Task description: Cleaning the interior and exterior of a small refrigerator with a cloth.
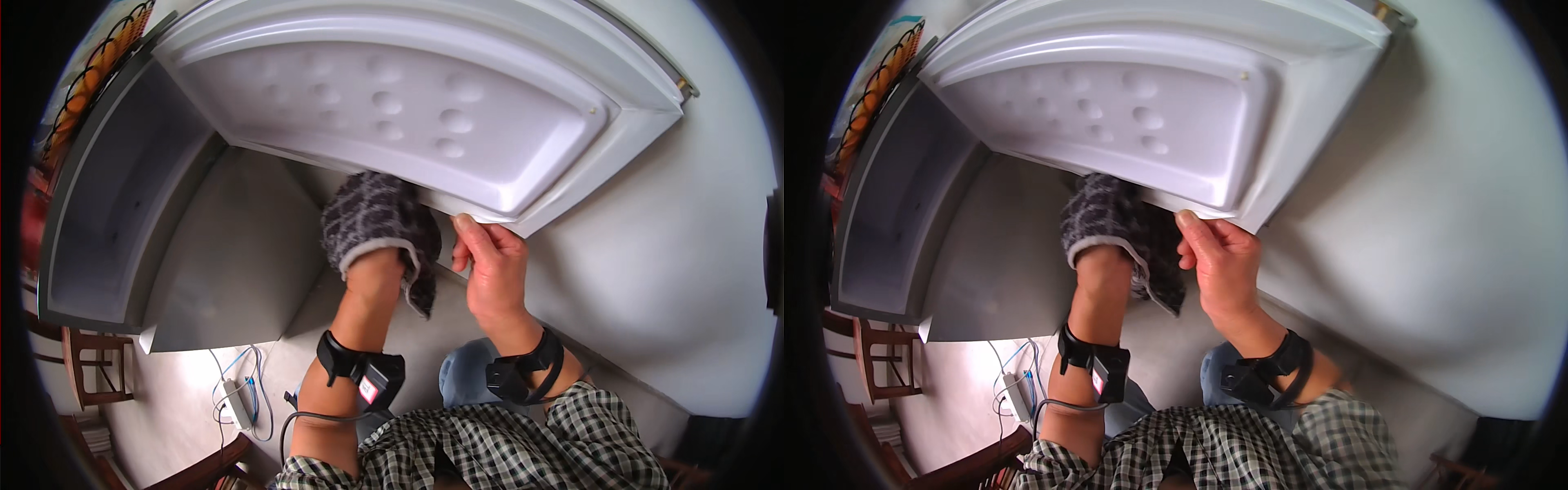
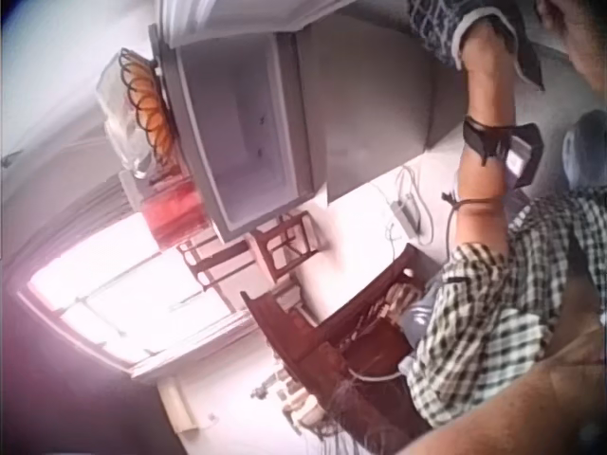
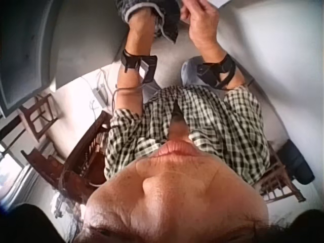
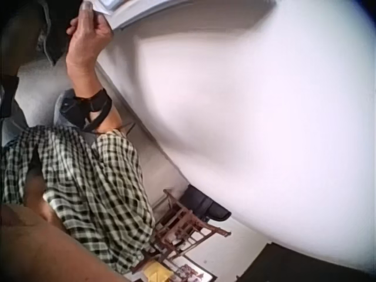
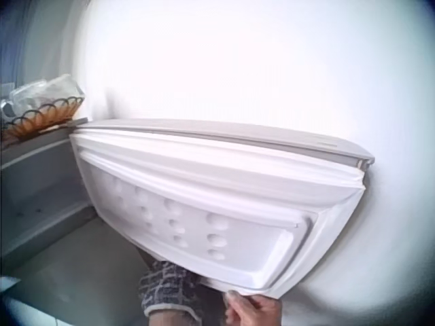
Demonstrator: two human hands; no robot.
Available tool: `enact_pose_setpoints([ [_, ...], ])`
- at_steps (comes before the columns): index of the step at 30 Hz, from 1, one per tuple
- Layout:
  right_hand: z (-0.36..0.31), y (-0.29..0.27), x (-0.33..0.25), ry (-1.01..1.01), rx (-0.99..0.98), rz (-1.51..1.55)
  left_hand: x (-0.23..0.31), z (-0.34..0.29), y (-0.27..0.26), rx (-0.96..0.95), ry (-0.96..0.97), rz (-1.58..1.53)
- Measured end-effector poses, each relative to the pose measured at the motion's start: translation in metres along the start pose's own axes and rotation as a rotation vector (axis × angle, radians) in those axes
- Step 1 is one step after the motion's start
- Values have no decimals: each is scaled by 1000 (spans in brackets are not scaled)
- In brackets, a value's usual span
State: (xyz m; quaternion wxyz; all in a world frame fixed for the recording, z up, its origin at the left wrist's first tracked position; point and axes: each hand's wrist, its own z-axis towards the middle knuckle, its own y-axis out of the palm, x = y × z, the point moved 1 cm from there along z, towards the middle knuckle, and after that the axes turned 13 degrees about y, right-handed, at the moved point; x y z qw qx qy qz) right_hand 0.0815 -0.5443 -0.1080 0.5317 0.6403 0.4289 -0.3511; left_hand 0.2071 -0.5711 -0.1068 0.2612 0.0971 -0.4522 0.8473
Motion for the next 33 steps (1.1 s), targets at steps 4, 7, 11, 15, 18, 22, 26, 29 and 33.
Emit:
enact_pose_setpoints([
  [4,5,-8,7,10,37,14,-45,7,-1,609,-416,-1356],
  [7,9,-25,1,-32,107,-17,-59,29,17,675,-750,-1399],
  [11,3,-4,3,23,35,8,-75,32,-34,806,-915,-1319],
  [15,6,-11,6,7,60,-15,-126,40,-27,795,-799,-1364],
  [18,5,-17,6,-5,66,-25,-128,43,-19,893,-740,-1343],
  [22,9,-16,4,43,92,-9,-125,42,-8,875,-798,-1369],
  [26,11,-6,11,60,39,-14,-128,33,-20,839,-852,-1389],
  [29,10,-14,3,41,34,-4,-110,40,-14,777,-871,-1423],
  [33,15,-16,6,25,95,-32,-94,29,24,740,-847,-1468],
])
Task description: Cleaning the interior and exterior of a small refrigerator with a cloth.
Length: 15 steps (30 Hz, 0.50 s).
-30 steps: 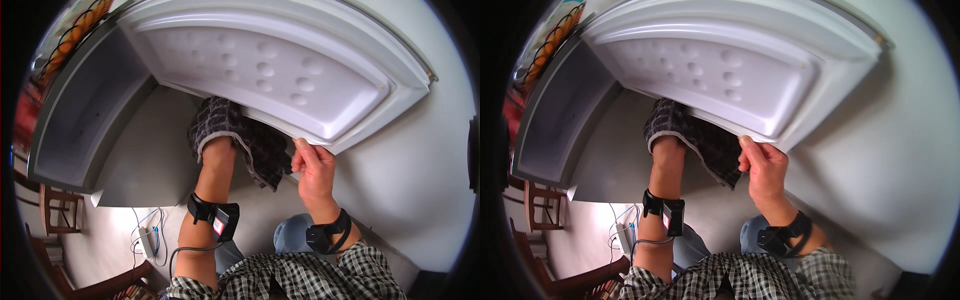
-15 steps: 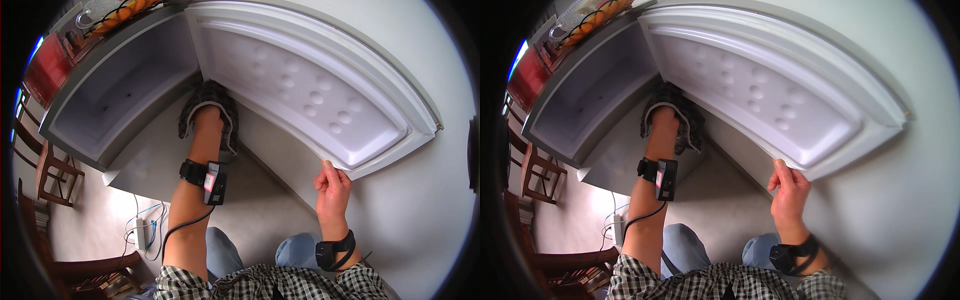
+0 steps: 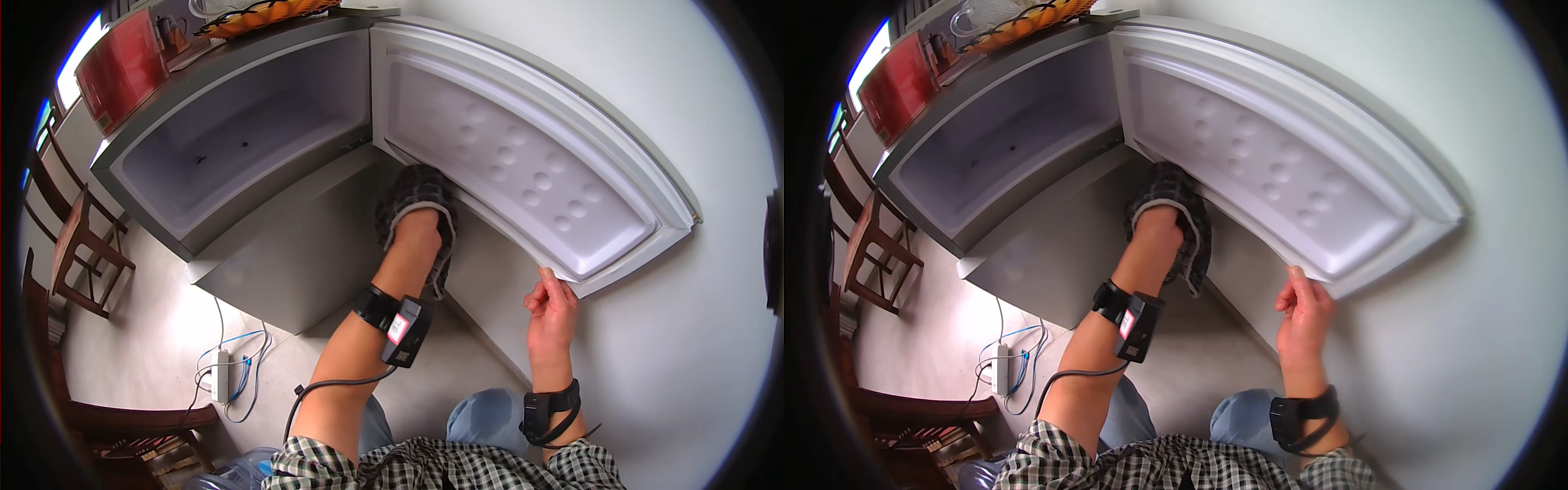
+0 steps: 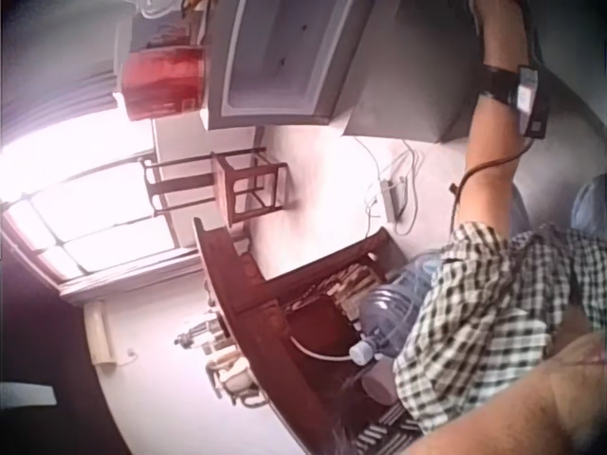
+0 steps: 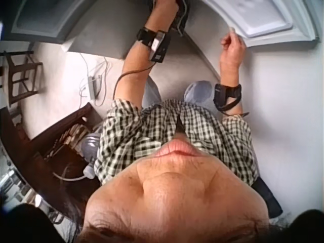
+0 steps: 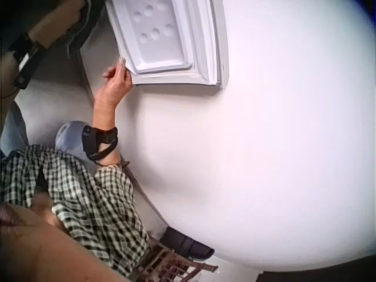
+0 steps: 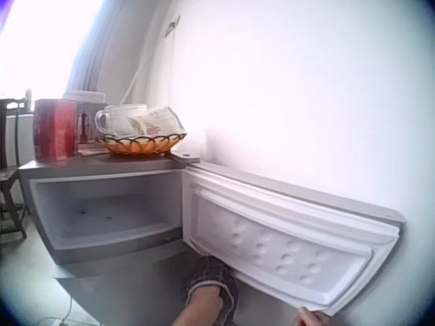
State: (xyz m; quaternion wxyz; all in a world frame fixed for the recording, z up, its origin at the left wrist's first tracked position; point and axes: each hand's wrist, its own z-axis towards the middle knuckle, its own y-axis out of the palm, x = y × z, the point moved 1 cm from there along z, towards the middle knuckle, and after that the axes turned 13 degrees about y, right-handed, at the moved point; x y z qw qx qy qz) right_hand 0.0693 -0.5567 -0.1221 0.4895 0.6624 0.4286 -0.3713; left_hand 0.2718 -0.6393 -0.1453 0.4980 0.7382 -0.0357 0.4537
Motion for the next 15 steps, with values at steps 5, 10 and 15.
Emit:
enact_pose_setpoints([
  [5,3,-3,0,12,15,28,-13,-29,1,-270,47,323],
  [10,-1,4,1,29,6,15,-6,23,-33,-117,121,-100],
  [15,-2,-2,-2,21,20,27,14,74,-31,82,390,488],
])
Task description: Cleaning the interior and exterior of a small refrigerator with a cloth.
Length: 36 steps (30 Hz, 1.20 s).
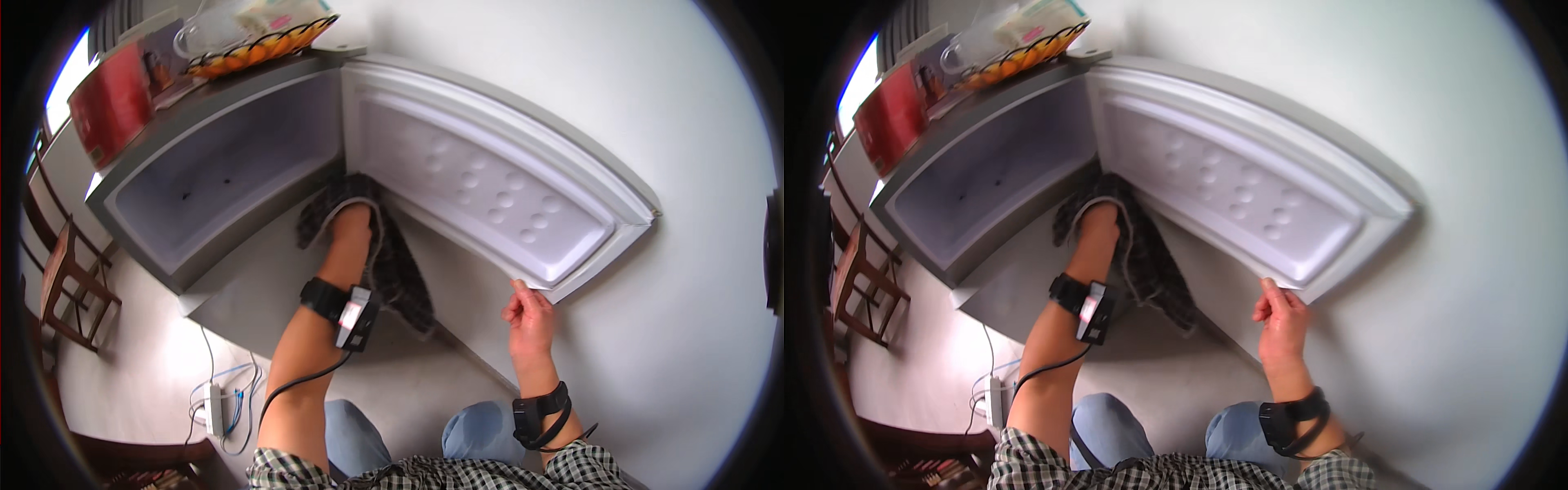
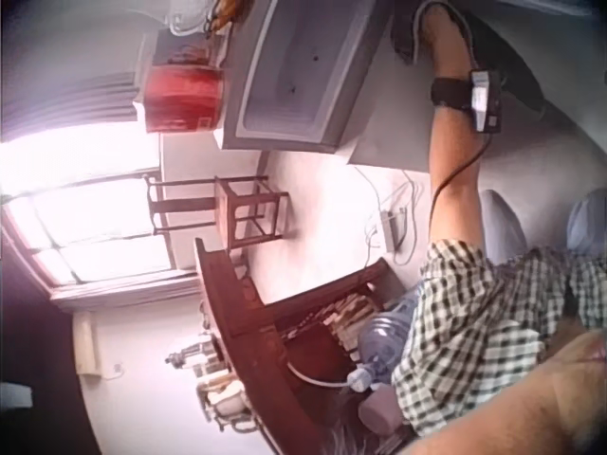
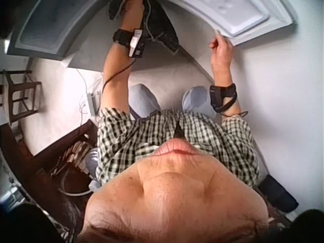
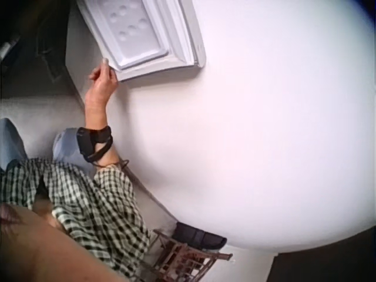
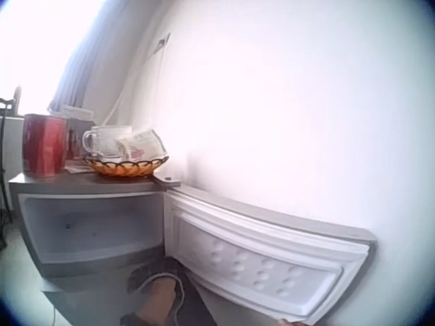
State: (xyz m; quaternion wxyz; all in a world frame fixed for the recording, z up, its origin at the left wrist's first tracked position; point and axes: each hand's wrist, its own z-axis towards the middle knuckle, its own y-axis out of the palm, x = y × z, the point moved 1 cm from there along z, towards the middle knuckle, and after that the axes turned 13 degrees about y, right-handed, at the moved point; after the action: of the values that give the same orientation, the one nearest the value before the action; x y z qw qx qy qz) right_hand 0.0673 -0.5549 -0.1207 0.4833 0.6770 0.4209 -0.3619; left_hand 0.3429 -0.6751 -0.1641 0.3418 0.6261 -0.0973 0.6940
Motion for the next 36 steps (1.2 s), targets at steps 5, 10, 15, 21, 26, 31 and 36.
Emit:
enact_pose_setpoints([
  [5,-1,6,12,54,-30,3,-7,12,-14,-10,-72,24],
  [10,-2,3,6,79,-41,3,0,-3,-12,-83,-189,-48],
  [15,1,-3,4,57,-66,-5,22,-5,-12,-141,-290,-96],
  [21,5,-2,8,116,-122,10,52,-8,-24,-216,-389,-101],
  [26,6,-5,10,113,-137,19,61,-20,-26,-247,-446,-243],
  [31,7,-4,10,153,-111,-11,86,-11,-25,-309,-237,-200],
  [36,5,-5,6,175,-141,-51,109,-22,-9,-490,-2,-136],
])
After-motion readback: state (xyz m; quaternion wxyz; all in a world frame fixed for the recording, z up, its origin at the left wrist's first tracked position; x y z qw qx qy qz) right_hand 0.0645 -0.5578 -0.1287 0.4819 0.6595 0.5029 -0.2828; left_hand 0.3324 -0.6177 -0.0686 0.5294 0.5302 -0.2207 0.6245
